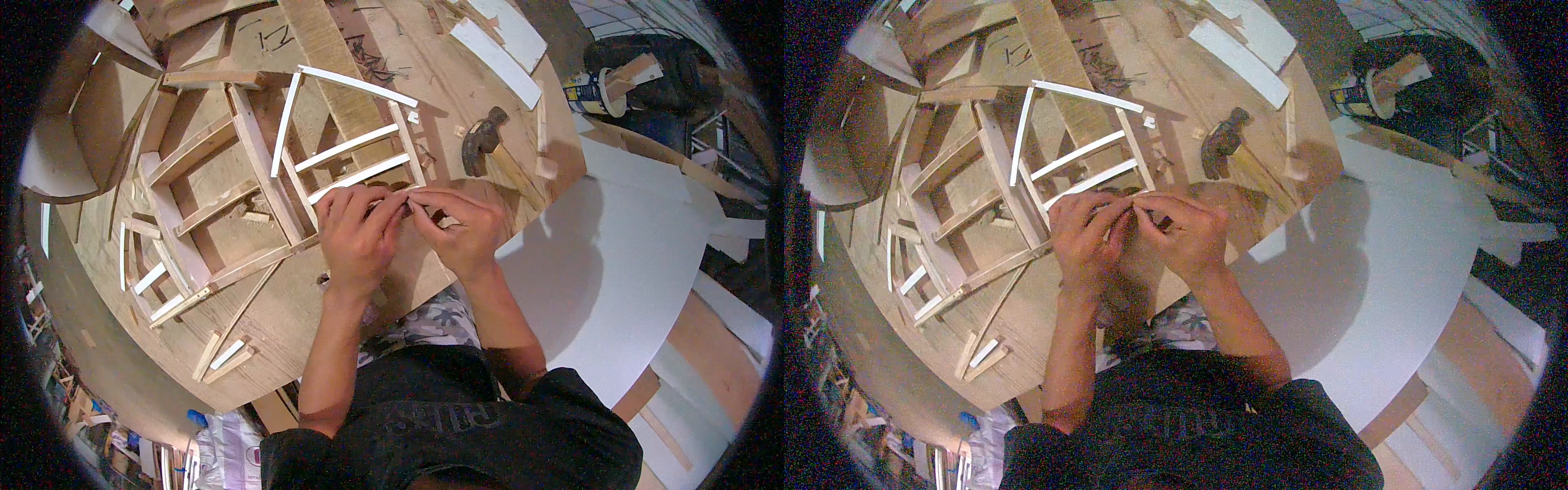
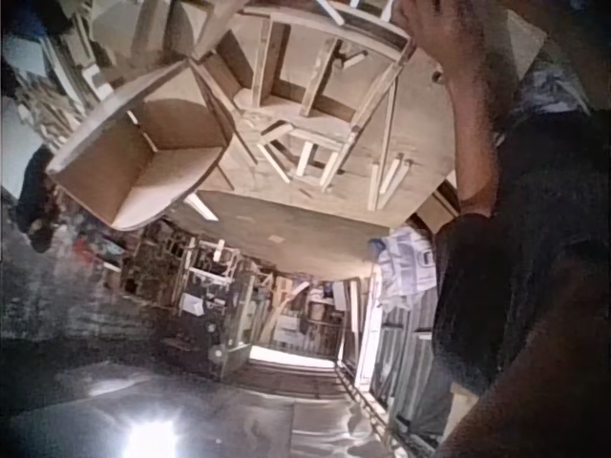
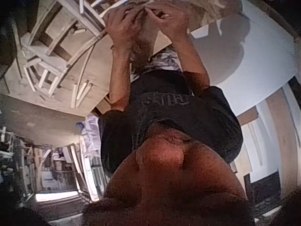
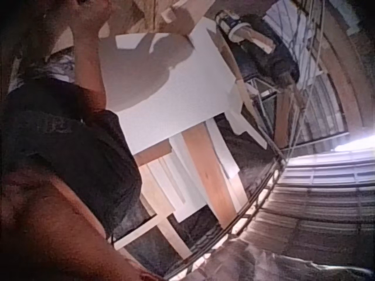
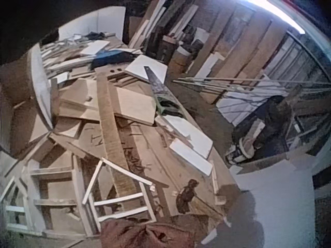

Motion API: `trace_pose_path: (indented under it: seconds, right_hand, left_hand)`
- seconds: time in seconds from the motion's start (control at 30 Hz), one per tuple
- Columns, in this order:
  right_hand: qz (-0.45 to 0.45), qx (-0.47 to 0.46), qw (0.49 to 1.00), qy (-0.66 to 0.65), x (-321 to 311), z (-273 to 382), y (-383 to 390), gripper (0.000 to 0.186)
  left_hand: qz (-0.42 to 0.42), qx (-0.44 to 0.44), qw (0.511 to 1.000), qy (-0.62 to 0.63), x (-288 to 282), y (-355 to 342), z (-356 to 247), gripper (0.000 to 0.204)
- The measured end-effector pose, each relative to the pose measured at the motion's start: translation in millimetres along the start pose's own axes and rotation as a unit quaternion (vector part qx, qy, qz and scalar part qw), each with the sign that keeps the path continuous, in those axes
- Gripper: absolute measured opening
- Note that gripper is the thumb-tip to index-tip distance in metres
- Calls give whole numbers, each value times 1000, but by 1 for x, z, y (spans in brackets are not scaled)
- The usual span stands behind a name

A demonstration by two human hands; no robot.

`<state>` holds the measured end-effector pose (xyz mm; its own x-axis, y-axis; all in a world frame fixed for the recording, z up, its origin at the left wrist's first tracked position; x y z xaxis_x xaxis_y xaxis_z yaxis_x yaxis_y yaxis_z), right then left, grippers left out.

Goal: The person builds small wooden model houses on a cluttered workbench, using a handsaw to cut thin strips of wood and a hammer to secure pieces together.

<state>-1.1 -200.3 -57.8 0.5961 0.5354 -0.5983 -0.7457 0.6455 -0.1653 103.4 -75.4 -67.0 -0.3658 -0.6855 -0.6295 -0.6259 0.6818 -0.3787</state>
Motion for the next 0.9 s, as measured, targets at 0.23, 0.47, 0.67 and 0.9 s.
trace_pose_path:
  seconds: [0.23,0.47,0.67,0.9]
  right_hand:
    - [1,24,1000,-11,1,0,0,17]
    - [14,8,1000,-8,1,-2,-2,19]
    - [41,76,995,-51,1,-9,1,16]
    - [46,128,985,-108,3,-34,3,40]
  left_hand:
    - [-3,-6,1000,-6,3,2,4,28]
    - [7,-18,1000,-9,4,-1,4,25]
    - [17,-1,1000,-19,5,-4,2,24]
    - [18,13,1000,-21,6,-4,1,23]
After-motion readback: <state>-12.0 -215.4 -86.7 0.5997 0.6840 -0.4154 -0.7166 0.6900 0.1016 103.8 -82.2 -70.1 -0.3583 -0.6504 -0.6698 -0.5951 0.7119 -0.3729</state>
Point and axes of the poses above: each hand's wrist, its own y-axis away from the middle knuckle, its own x-axis out of the palm, z = x × y, the point moved 7 cm from there along -y, towards the middle knuckle, and after that the axes turned 1 degree about z, right-handed, at the moved point
